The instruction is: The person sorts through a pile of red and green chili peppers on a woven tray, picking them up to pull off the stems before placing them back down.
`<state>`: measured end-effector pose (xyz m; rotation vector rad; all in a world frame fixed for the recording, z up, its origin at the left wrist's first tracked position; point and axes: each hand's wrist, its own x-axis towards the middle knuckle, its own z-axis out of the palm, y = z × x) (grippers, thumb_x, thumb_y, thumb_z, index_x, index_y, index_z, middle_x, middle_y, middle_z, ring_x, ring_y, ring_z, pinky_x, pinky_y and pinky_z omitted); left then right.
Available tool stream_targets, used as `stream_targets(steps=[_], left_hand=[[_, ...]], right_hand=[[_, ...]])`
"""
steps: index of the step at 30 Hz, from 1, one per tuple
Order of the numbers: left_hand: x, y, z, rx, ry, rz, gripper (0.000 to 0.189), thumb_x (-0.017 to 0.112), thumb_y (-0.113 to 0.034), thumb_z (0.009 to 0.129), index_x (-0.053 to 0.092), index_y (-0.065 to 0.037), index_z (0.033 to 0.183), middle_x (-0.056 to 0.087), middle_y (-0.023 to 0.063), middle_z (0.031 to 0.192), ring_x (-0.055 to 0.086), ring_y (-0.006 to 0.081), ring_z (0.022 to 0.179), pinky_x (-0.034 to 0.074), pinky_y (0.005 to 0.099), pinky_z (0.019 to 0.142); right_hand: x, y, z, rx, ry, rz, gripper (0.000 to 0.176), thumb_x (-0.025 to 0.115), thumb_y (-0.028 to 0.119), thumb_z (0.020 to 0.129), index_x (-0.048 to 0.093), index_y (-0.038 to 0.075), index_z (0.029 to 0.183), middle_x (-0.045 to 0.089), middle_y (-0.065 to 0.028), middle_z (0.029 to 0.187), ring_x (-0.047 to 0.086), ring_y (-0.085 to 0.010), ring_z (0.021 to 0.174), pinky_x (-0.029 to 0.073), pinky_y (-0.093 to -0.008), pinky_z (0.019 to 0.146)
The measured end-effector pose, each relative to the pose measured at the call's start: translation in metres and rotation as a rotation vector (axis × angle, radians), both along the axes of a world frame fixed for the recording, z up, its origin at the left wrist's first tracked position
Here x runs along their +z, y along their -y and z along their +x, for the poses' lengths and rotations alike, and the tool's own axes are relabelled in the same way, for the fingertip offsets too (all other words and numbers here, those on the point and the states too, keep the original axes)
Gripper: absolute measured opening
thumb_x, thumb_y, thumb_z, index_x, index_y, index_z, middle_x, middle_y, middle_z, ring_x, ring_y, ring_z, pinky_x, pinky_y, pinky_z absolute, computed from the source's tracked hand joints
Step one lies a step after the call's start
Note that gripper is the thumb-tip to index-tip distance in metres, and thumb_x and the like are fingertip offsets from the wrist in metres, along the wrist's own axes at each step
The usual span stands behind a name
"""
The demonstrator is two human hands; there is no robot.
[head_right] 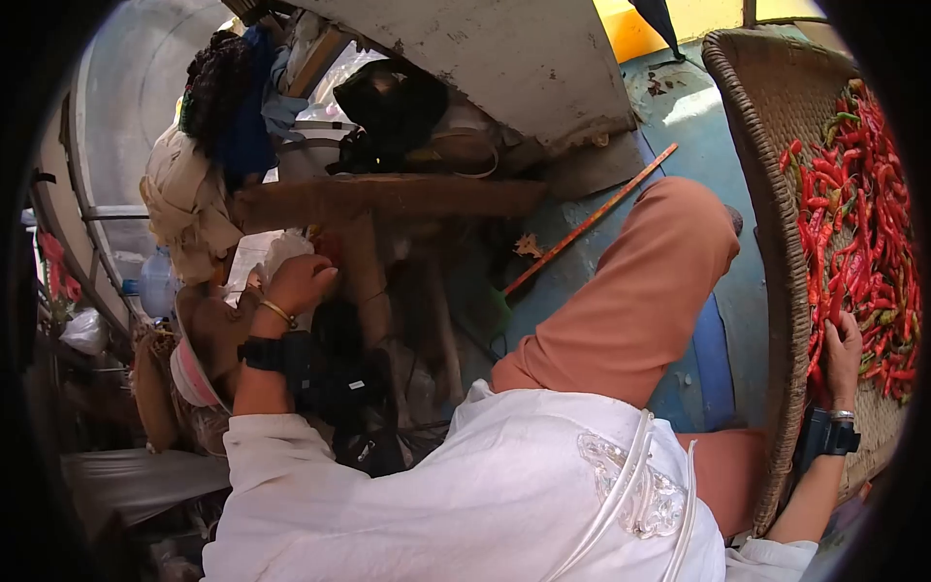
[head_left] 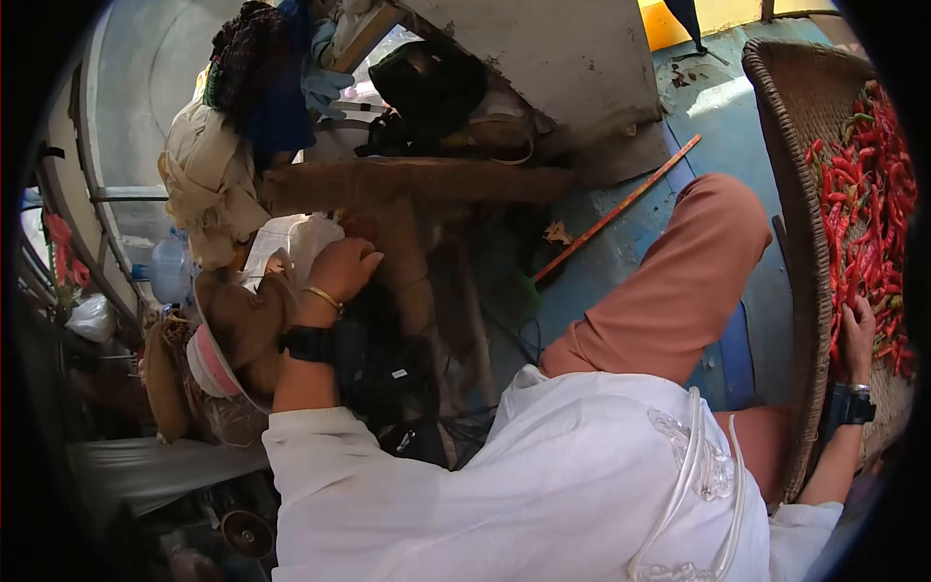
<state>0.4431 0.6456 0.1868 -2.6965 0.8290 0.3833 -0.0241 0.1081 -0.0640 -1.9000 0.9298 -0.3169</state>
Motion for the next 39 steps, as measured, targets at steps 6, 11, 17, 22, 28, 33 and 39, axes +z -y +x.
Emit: stream_targets(steps=[6,11,17,22,28,33,39], left_hand=[[0.003,-0.045,-0.004,0.120,-0.308,0.234,0.039,0.051,-0.039,0.080,0.064,-0.003,0.077,0.062,0.0171,0.076,0.058,0.0325,0.078,0.045,0.0396,0.070],[-0.015,-0.060,-0.033,0.163,-0.291,0.438,0.052,0.045,-0.049,0.081,0.065,-0.001,0.078,0.062,0.0184,0.079,0.058,0.0351,0.079,0.045,0.0401,0.072],[-0.007,-0.066,-0.067,0.245,-0.333,0.565,0.068,0.037,-0.056,0.083,0.063,0.006,0.075,0.061,0.0231,0.081,0.059,0.0349,0.081,0.045,0.0403,0.074],[-0.003,-0.057,-0.079,0.660,-0.481,0.330,0.073,0.035,-0.058,0.082,0.059,0.011,0.089,0.060,0.0241,0.081,0.061,0.0321,0.074,0.046,0.0383,0.071],[-0.024,-0.085,-0.066,0.745,-0.563,0.208,0.059,0.045,-0.050,0.082,0.051,0.006,0.099,0.057,0.0165,0.086,0.060,0.0230,0.055,0.049,0.0299,0.046],[-0.036,-0.090,-0.064,0.805,-0.598,0.056,0.050,0.047,-0.040,0.080,0.058,0.009,0.085,0.060,0.0163,0.077,0.059,0.0230,0.055,0.048,0.0303,0.046],[-0.028,-0.073,-0.069,0.980,-0.631,0.040,0.049,0.051,-0.037,0.077,0.058,0.010,0.085,0.059,0.0144,0.078,0.059,0.0225,0.056,0.048,0.0315,0.044]], right_hand=[[-0.001,0.002,-0.001,0.030,-0.026,-0.034,0.010,0.046,0.004,0.084,0.052,-0.002,0.090,0.049,-0.0010,0.085,0.045,-0.0095,0.080,0.036,-0.0220,0.075],[-0.014,0.013,-0.012,0.060,-0.014,-0.049,0.013,0.046,0.005,0.086,0.053,-0.002,0.094,0.050,-0.0003,0.087,0.046,-0.0094,0.081,0.037,-0.0220,0.076],[-0.011,0.008,-0.009,0.014,0.013,0.015,0.013,0.046,0.005,0.086,0.053,-0.002,0.095,0.050,-0.0006,0.088,0.046,-0.0095,0.081,0.037,-0.0222,0.076],[-0.007,0.007,-0.006,0.052,-0.009,-0.063,0.012,0.045,0.006,0.086,0.053,-0.001,0.093,0.051,-0.0004,0.086,0.046,-0.0091,0.080,0.038,-0.0229,0.074],[-0.008,0.005,-0.005,0.001,0.037,0.013,0.013,0.045,0.007,0.087,0.052,-0.001,0.094,0.050,-0.0006,0.087,0.045,-0.0092,0.081,0.036,-0.0220,0.075],[-0.011,0.008,-0.007,0.023,0.004,-0.022,0.014,0.045,0.007,0.087,0.053,-0.001,0.095,0.049,-0.0003,0.087,0.045,-0.0093,0.081,0.036,-0.0219,0.075],[-0.010,0.004,-0.005,-0.033,0.102,0.151,0.016,0.045,0.006,0.087,0.053,-0.001,0.098,0.049,-0.0003,0.089,0.045,-0.0094,0.082,0.036,-0.0222,0.076]])
